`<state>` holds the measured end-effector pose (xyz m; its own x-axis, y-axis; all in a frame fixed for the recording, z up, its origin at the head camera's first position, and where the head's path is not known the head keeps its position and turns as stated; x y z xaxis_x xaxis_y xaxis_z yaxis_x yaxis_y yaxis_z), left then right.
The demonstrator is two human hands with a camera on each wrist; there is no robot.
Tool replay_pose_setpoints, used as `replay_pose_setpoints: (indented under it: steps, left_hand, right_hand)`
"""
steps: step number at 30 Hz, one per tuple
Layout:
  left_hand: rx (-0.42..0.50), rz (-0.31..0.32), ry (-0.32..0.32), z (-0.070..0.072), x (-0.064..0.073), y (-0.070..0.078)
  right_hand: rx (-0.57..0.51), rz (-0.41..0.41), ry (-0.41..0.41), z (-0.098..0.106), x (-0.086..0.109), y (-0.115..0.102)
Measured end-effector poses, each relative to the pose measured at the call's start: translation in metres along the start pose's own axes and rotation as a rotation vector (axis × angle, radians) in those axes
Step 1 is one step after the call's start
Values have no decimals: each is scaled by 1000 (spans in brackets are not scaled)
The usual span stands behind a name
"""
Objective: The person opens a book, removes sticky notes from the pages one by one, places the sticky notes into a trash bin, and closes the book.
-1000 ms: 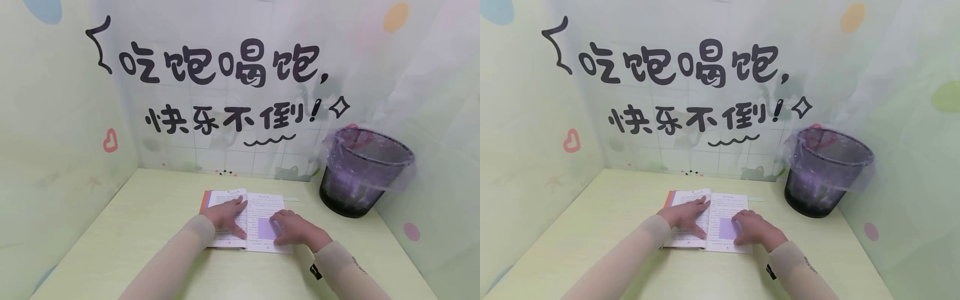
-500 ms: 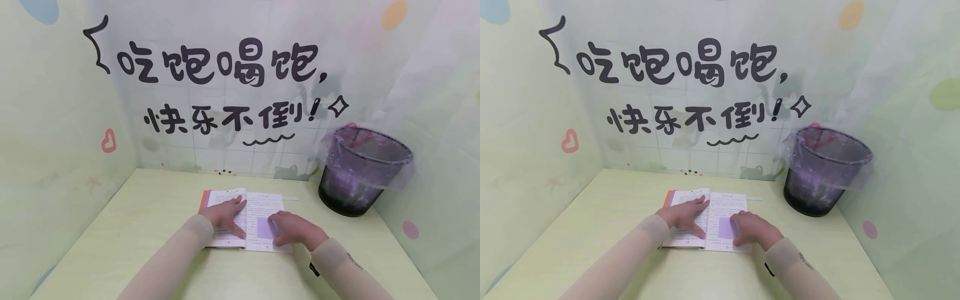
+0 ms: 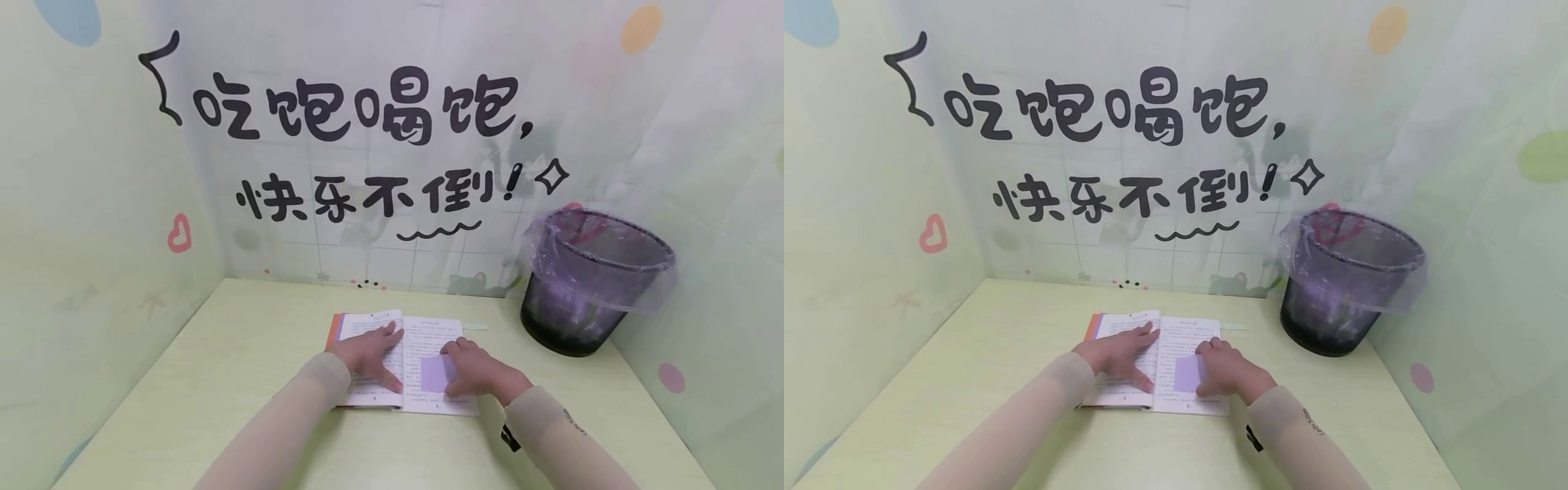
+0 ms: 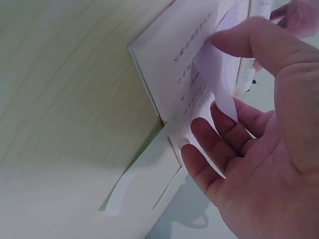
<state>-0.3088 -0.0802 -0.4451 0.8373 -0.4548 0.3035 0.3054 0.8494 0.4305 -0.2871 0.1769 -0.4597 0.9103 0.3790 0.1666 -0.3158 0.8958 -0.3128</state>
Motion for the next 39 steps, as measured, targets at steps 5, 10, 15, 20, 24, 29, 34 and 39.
replay_pose_setpoints:
  steps: [5, 10, 15, 20, 24, 29, 34, 39]
  left_hand:
    - [-15, 0, -2, -2, -2, -1]
    - [-16, 0, -5, -3, -4, -1]
    - [-11, 12, -7, -3, -3, -1]
    - [-29, 21, -9, -2, -3, -1]
    - [-38, 23, -6, -2, -4, -1]
    - [-42, 19, -5, -3, -3, -1]
    - [-39, 21, -3, -3, -2, 0]
    - [-35, -1, -2, -3, -2, -1]
  right_hand:
    - [-25, 16, 46, 3, -1, 1]
    - [-16, 48, 89, 6, -1, -1]
    - [-40, 67, 123, 11, 0, -7]
    - [-110, 84, 148, 19, 5, -13]
    - [-179, 102, 175, 28, 9, -13]
    - [-233, 174, 174, 28, 12, -7]
    - [-222, 242, 197, 25, 14, -3]
    - [-241, 277, 189, 27, 18, 1]
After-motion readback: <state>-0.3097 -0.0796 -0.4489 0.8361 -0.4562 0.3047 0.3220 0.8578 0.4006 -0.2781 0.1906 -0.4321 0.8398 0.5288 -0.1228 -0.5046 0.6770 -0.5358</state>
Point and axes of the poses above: each hand's wrist, its own x-axis away from the middle knuckle, its own z-axis out of the back of the hand, y = z × x, the point moved 1 cm from there along -x, towards the middle knuckle
